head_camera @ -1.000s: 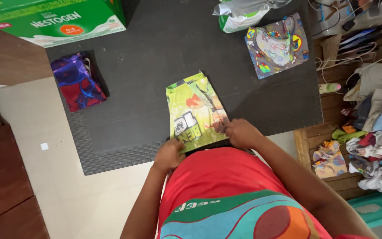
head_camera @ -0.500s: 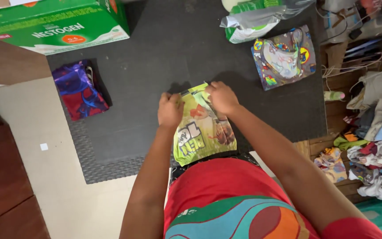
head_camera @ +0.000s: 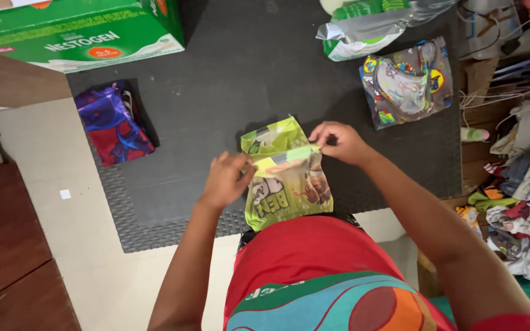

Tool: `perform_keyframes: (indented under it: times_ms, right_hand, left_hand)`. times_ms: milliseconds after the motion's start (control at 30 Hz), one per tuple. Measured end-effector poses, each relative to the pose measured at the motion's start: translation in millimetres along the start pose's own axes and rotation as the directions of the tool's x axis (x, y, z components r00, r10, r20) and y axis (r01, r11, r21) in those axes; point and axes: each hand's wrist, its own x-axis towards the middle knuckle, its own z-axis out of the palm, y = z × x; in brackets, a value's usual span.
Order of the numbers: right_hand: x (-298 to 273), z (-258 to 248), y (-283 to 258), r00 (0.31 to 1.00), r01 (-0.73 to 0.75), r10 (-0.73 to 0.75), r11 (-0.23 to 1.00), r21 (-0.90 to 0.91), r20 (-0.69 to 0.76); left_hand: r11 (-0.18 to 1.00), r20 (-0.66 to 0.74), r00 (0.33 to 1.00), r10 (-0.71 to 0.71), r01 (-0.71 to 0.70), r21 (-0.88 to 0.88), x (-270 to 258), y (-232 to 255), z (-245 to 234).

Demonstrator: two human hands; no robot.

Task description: Folding various items of infant and adult clothing on a table.

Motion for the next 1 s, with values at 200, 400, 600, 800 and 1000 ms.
perform_keyframes:
  times_ms: [200, 400, 600, 800, 1000]
  right_hand:
    - [42.7, 25.3, -10.7, 0.978, -0.15, 0.194, 0.901, -0.408, 0.07]
    - [62.1, 41.9, 2.5, 0.963, -0.058, 0.229, 0.693, -0.719, 0.143]
    - [54.3, 27.8, 8.1, 0.879, -0.045, 0.429, 0.509, -0.859, 0.208]
    - [42.1, -11.2, -108.6, 0.935, -0.102, 0.343, 0.508, -0.855, 0.093]
    - [18.7, -23.9, -204.5, 0.99, 0.003, -0.118, 0.569, -0.822, -0.078]
  left_hand:
    - [0.989, -0.109, 0.984, 0.14, -0.133, 0.066, 26.3, -27.5, 30.3]
    - [0.959, 0.086, 0.983, -0.163, 0.137, 0.248, 54.8, -50.9, 50.4]
    - [0.907, 0.165, 0.962, -0.219, 0.139, 0.397, 51.0, -53.7, 41.7]
    - [0.889, -0.056, 0.998, 0.011, 0.015, 0.457, 11.1, 24.0, -49.1]
    - [0.828, -0.256, 0.945, 0.205, -0.028, 0.56, -15.0, 92.8, -101.4]
